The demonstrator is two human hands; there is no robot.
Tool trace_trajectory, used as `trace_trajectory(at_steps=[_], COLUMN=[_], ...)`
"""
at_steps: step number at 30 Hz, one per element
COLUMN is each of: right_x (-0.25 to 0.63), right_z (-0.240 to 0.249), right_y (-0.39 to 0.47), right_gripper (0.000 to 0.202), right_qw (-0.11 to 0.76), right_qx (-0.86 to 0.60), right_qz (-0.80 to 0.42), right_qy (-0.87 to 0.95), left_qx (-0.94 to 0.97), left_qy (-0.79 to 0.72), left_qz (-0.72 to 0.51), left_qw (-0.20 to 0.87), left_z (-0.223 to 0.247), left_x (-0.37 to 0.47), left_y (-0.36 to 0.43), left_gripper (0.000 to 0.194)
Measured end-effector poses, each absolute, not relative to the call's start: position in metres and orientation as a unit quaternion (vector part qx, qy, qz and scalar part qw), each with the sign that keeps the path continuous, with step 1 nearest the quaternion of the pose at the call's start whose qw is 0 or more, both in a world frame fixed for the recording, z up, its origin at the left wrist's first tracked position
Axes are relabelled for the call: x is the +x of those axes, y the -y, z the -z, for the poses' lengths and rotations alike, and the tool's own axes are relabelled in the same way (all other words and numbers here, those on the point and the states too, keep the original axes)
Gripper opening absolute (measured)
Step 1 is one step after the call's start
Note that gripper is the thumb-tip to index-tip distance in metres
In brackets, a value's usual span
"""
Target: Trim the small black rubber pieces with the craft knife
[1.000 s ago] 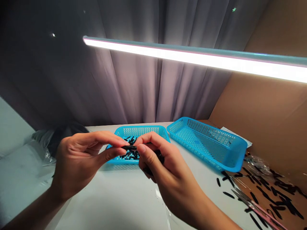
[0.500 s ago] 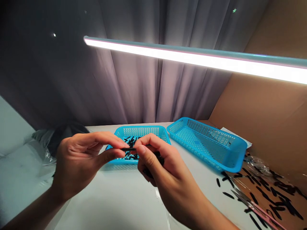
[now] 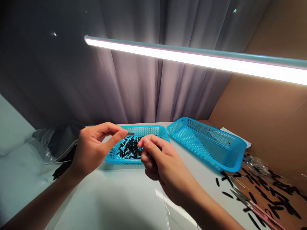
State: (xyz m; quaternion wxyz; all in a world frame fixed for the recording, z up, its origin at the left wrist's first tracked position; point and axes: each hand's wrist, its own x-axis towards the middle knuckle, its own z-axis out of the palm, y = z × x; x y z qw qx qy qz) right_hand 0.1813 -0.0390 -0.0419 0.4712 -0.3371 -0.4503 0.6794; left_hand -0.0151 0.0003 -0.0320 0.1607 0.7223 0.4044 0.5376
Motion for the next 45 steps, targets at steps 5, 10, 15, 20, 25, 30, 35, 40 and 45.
trace_trajectory(at_steps=[5, 10, 15, 20, 25, 30, 35, 40, 45], right_x=[0.177, 0.172, 0.169, 0.171, 0.177, 0.188, 0.192, 0.191, 0.19], right_z=[0.051, 0.056, 0.055, 0.052, 0.048, 0.041, 0.032, 0.031, 0.031], right_y=[0.025, 0.032, 0.037, 0.036, 0.035, 0.04, 0.054, 0.059, 0.061], right_gripper=[0.043, 0.05, 0.051, 0.048, 0.042, 0.033, 0.015, 0.01, 0.012], right_qw=[0.474, 0.476, 0.479, 0.482, 0.478, 0.493, 0.455, 0.453, 0.459], right_qx=[-0.388, -0.366, -0.37, -0.37, -0.359, -0.357, -0.389, -0.389, -0.384], right_qz=[-0.686, -0.693, -0.675, -0.669, -0.661, -0.506, -0.348, -0.316, -0.32], right_qy=[0.393, 0.4, 0.422, 0.427, 0.454, 0.611, 0.722, 0.737, 0.735], left_qx=[0.77, 0.835, 0.777, 0.745, 0.707, 0.677, 0.679, 0.683, 0.706], left_qy=[-0.409, -0.279, -0.335, -0.304, -0.327, -0.33, -0.307, -0.276, -0.272], left_qz=[-0.474, -0.432, -0.451, -0.492, -0.524, -0.581, -0.602, -0.608, -0.599], left_qw=[0.123, 0.196, 0.285, 0.333, 0.345, 0.309, 0.287, 0.296, 0.262], left_z=[0.039, 0.04, 0.047, 0.048, 0.044, 0.036, 0.031, 0.029, 0.027], left_x=[-0.011, 0.004, 0.012, 0.012, 0.009, 0.002, -0.002, -0.003, -0.005], left_y=[-0.01, 0.015, 0.023, 0.024, 0.019, 0.016, 0.026, 0.033, 0.033], left_gripper=[0.012, 0.008, 0.015, 0.009, 0.007, 0.008, 0.016, 0.023, 0.025])
